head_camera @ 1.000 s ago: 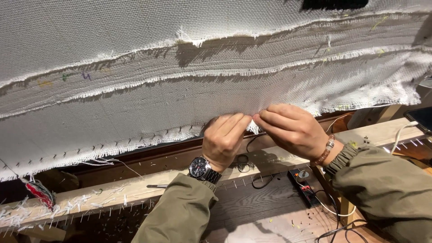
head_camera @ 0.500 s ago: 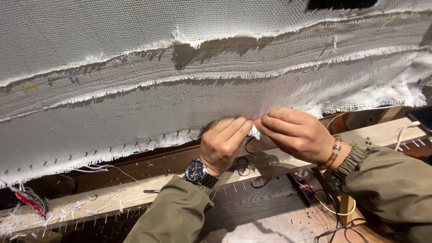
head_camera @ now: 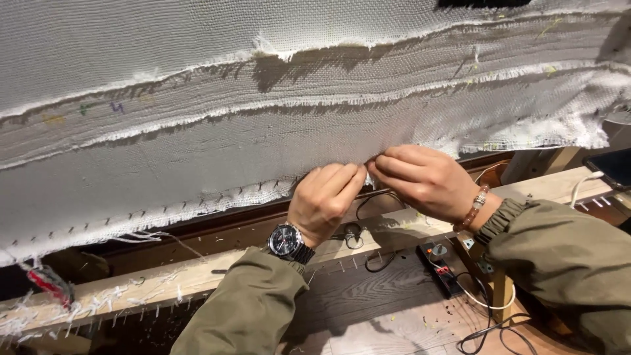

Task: The person is pulling a tufted rug canvas taut and securing it onto the tacks of a wooden frame to prepare it for further work or finishing.

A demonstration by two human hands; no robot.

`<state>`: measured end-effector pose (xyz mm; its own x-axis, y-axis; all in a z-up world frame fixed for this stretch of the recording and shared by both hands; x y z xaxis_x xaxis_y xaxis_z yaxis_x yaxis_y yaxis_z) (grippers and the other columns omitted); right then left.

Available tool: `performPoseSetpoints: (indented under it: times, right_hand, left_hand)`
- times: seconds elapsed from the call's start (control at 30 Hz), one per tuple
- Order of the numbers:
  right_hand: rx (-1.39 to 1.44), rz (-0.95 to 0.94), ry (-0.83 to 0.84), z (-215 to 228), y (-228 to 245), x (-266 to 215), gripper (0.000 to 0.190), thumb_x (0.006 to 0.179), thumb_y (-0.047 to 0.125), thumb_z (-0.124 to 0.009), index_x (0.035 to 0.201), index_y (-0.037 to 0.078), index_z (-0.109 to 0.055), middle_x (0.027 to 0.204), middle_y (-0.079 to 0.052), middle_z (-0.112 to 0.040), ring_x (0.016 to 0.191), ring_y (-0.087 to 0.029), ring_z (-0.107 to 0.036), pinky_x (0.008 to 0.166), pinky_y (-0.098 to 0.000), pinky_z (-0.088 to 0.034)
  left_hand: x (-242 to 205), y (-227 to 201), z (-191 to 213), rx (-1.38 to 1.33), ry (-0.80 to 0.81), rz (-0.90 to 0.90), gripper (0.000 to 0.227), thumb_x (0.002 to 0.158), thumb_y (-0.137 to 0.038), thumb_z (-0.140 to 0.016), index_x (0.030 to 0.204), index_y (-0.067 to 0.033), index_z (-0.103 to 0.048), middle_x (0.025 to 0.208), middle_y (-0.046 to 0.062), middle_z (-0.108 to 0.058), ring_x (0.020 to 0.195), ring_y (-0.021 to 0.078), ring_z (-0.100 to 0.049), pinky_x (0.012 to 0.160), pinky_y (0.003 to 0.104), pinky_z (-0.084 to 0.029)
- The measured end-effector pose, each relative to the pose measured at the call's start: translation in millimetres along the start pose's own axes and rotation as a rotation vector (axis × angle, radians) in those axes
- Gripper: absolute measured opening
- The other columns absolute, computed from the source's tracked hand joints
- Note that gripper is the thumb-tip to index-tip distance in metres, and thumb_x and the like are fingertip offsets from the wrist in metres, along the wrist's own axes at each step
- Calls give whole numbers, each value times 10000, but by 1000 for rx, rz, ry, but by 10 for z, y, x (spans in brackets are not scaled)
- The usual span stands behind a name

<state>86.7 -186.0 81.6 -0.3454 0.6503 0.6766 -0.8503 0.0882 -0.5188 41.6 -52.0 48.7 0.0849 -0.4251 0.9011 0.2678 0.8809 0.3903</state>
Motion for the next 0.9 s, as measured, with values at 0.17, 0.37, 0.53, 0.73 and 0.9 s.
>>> performPoseSetpoints:
  times: [0.17, 0.37, 0.53, 0.73, 0.9]
  right_hand:
    - [-73, -51, -24, 140, 25, 84, 178, 1032, 65, -586, 982, 18, -750, 1010, -108, -726, 967, -295, -704, 909, -412, -594]
    - [-271, -166, -99, 241, -92, -34, 115, 1003, 174, -705, 1076, 107, -763, 1044, -35, -720, 999, -238, -685, 956, -383, -562]
    - [-165, -232, -51, 238, -277, -58, 109, 971, 121, -721, 1071, 135, -764, 1061, -31, -727, 1022, -253, -688, 929, -399, -549]
    - [-92, -258, 5, 269, -329, -55, 145, 941, 101, -740, 1083, 98, -764, 1072, -84, -747, 1032, -305, -696, 902, -432, -545]
    - [-263, -206, 12, 209, -284, -166, 294, 874, 188, -793, 1156, 117, -750, 1135, -63, -719, 1079, -265, -674, 953, -411, -542]
  left_hand:
    - [-59, -18, -75, -13, -10, 38, 59, 991, -160, -692, 1025, -150, -740, 944, 3, -674, 842, 186, -678, 705, 294, -571]
    - [158, -94, -71, 88, 26, 83, 205, 945, -136, -702, 1149, -133, -722, 1011, 31, -663, 833, 195, -660, 689, 319, -533]
    - [213, -105, -157, 3, 134, 167, 213, 968, -106, -672, 1168, -141, -734, 1013, 37, -697, 920, 217, -696, 763, 337, -537]
    - [260, -109, -134, -114, 250, 356, 210, 1015, -81, -626, 1196, -71, -733, 1004, 107, -748, 979, 266, -725, 830, 369, -562]
    - [133, -102, -247, -52, 196, 315, 268, 934, -160, -711, 1199, -124, -729, 1017, 61, -720, 974, 232, -700, 821, 361, -546]
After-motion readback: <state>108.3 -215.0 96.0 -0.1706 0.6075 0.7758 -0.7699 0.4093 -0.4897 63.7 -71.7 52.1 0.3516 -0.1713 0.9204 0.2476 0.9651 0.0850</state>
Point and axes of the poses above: each hand's wrist, its own x-axis towards the middle knuckle, its own z-axis out of the back of the hand, y = z × x, the point moved 7 cm from there along x, towards the middle knuckle
